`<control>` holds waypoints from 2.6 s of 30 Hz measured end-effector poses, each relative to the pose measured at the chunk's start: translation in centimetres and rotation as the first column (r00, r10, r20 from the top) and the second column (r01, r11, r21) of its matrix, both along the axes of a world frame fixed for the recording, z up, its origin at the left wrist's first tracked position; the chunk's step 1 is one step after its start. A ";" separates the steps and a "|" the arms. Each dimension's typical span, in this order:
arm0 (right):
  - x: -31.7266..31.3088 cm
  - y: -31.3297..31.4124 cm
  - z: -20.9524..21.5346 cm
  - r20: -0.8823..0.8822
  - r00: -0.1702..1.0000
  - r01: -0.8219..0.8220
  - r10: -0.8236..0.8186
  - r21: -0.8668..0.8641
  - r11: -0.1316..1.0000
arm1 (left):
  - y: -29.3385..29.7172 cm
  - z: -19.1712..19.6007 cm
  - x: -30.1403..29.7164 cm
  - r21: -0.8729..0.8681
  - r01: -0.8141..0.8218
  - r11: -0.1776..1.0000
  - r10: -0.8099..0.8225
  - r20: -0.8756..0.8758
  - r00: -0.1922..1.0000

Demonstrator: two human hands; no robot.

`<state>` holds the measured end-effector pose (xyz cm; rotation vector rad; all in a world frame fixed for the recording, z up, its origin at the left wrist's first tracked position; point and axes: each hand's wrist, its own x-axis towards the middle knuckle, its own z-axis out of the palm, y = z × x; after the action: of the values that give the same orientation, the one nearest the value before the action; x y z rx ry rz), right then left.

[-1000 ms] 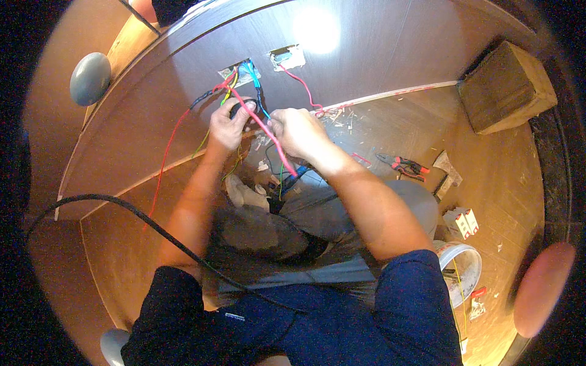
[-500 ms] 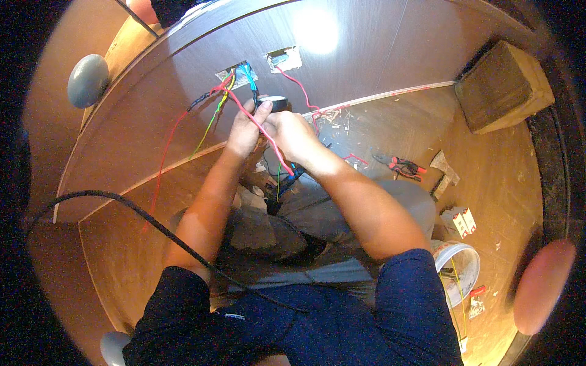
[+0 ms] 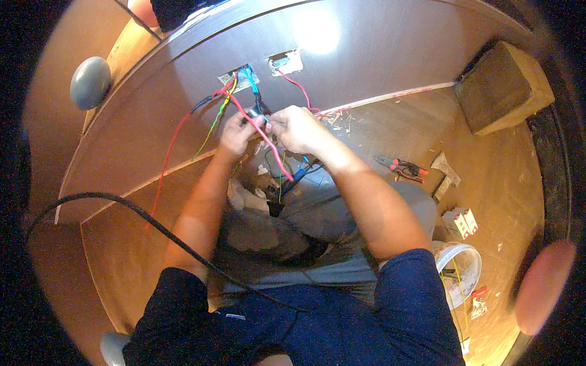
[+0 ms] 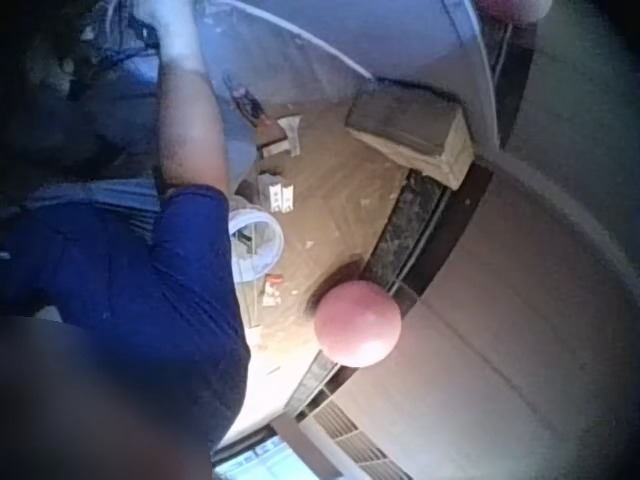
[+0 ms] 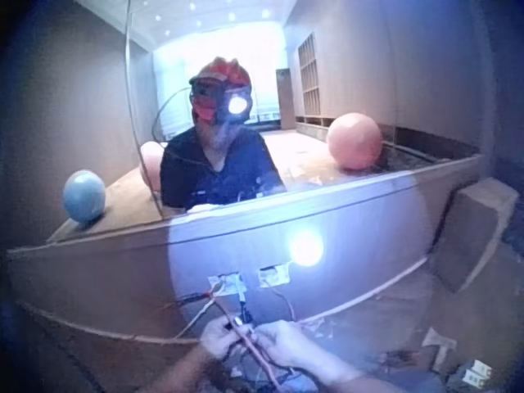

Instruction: The person sits on the floor and works on exposed electrical wiring in a wall opening. They use electrical tape to insulate wire connections and use pliers to strip and adjust wires.

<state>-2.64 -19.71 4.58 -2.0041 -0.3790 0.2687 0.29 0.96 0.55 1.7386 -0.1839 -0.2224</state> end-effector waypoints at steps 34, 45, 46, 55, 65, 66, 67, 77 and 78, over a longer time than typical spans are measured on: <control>-0.6 0.9 0.4 0.097 0.994 0.077 -0.057 -0.223 0.972 | -2.9 4.5 -0.5 0.179 -0.401 0.898 0.245 0.555 0.795; -0.5 2.0 -1.1 0.225 0.974 0.044 -0.010 -0.143 0.989 | -4.8 2.7 0.2 -0.465 -0.263 0.845 0.131 -0.297 0.946; -0.6 2.0 -1.0 0.219 0.976 0.048 -0.020 -0.123 0.991 | -5.3 2.4 0.6 -0.502 -0.227 0.835 0.079 -0.298 0.951; -0.1 -0.9 0.7 0.077 0.995 0.072 -0.062 -0.126 0.989 | -2.4 2.1 0.2 0.082 -0.254 0.964 0.246 0.097 0.964; -0.4 0.0 0.5 0.051 0.996 0.076 -0.067 -0.221 0.972 | -3.4 3.7 -0.8 0.041 -0.500 0.865 0.398 0.550 0.734; -0.4 0.2 0.6 0.048 0.997 0.075 -0.066 -0.232 0.970 | -3.5 3.8 -1.1 -0.195 -0.437 0.878 0.478 0.388 0.788; -0.5 0.3 0.6 0.021 0.996 0.086 -0.083 -0.219 0.972 | -3.6 3.8 -1.4 -0.417 -0.381 0.826 0.494 0.207 0.845; -0.8 0.7 0.4 0.098 0.994 0.050 -0.040 -0.110 0.993 | -4.5 1.4 1.6 -0.447 -0.174 0.877 0.031 -0.308 0.951; -0.8 0.7 0.4 0.096 0.995 0.046 -0.036 -0.105 0.993 | -4.3 1.1 1.4 -0.353 -0.217 0.910 0.096 -0.331 0.939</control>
<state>-3.44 -19.00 4.97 -2.1326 -0.3897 0.1723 1.72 -3.32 1.68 1.2974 0.1373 -0.3115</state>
